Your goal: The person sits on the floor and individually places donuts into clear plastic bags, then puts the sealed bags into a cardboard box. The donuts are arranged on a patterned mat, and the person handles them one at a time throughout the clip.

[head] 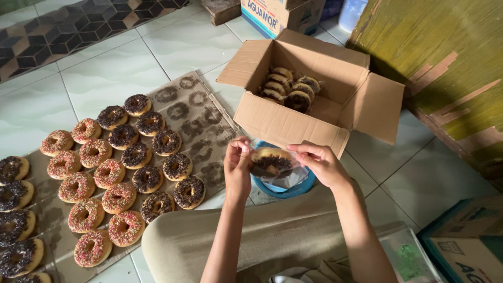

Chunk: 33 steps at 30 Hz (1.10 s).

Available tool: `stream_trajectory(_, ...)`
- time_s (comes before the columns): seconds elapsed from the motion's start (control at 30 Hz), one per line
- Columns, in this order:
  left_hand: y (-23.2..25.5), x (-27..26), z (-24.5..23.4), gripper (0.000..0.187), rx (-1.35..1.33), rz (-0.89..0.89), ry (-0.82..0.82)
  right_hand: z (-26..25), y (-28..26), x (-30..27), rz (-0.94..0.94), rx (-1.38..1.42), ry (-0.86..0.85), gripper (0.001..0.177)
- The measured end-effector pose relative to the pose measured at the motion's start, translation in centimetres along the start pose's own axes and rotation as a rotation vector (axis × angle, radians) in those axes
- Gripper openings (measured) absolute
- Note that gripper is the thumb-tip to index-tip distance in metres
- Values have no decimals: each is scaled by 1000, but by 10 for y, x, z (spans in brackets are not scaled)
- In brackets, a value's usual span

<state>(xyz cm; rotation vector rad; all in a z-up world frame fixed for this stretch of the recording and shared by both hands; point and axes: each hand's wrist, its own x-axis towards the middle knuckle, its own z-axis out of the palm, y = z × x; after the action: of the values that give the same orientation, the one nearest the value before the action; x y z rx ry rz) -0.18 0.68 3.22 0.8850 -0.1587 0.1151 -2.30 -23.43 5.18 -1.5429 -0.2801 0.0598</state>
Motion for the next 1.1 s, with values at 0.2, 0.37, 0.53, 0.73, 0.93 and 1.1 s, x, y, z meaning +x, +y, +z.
stream_trajectory(0.2,11,-2,4,7,142,102,-29,6,-14,1,90,-273,34,25)
stream_trajectory(0.37,7,-4,-2,8,143,113,-65,11,-28,1,8,-446,95,21)
stream_trajectory(0.53,-14,-10,-20,11,165,-3,49,15,-41,2,-420,-510,136,12)
stream_trajectory(0.73,-19,-10,-22,32,117,10,82,15,-25,4,-192,-182,275,12)
stream_trajectory(0.93,-11,-17,23,53,-65,-290,-242,34,-12,14,-157,-227,416,25)
stream_trajectory(1.1,-13,-17,21,35,0,-381,-160,28,-14,18,-135,-190,450,44)
